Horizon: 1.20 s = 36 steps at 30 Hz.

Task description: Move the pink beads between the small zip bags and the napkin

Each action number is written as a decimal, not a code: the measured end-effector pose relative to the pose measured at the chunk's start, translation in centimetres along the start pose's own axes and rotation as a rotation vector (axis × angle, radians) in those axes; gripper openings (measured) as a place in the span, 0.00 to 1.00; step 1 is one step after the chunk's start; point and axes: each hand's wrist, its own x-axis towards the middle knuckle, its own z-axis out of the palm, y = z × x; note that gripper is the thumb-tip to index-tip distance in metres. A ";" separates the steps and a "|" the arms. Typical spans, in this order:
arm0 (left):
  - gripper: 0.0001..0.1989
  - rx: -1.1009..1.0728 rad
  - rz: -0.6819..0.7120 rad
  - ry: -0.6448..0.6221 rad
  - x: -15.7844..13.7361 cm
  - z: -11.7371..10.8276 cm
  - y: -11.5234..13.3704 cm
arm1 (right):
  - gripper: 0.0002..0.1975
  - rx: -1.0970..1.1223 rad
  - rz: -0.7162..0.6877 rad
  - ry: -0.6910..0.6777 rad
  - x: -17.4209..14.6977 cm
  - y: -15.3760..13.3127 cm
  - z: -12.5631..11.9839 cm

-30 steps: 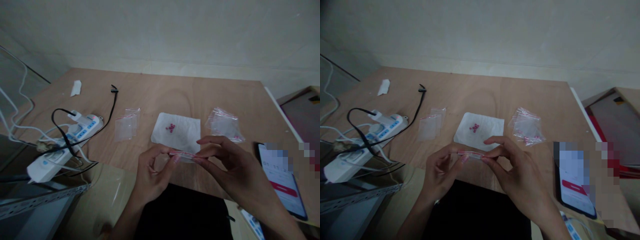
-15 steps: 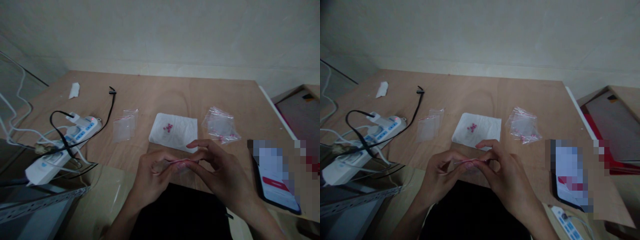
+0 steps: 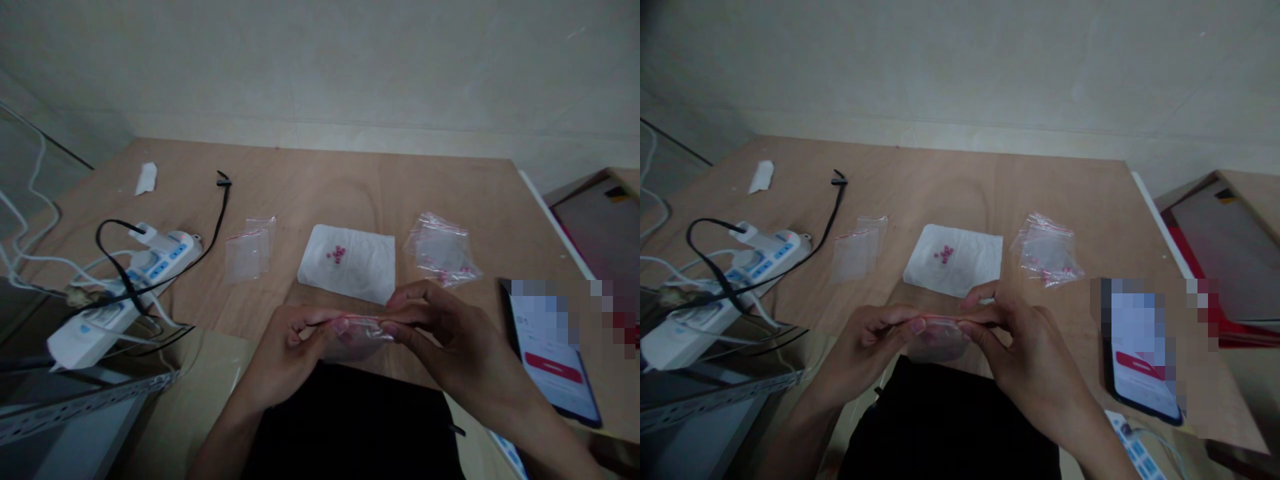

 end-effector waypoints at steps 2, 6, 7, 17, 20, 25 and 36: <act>0.05 -0.026 -0.007 0.060 0.3 -0.3 0.0 | 0.08 0.005 0.009 0.044 0.2 0.0 0.0; 0.08 0.035 0.071 0.199 1.1 -2.0 -1.1 | 0.09 -0.035 -0.026 0.195 0.9 0.1 -1.9; 0.10 0.086 0.090 0.265 1.4 -2.7 -1.6 | 0.09 -0.063 -0.035 0.256 1.1 0.3 -2.9; 0.42 0.986 -0.153 0.921 6.4 -9.5 -5.5 | 0.10 -0.462 0.291 0.510 6.8 6.7 -11.6; 0.38 1.074 -0.230 0.879 7.4 -9.8 -5.6 | 0.13 -0.706 0.274 0.506 7.6 8.7 -12.3; 0.31 1.085 -0.167 0.901 7.5 -9.8 -5.9 | 0.16 -0.966 0.076 0.618 7.4 8.5 -11.7; 0.37 0.811 0.136 0.956 5.6 -9.6 -5.7 | 0.15 -0.740 -0.221 0.550 7.7 5.0 -6.0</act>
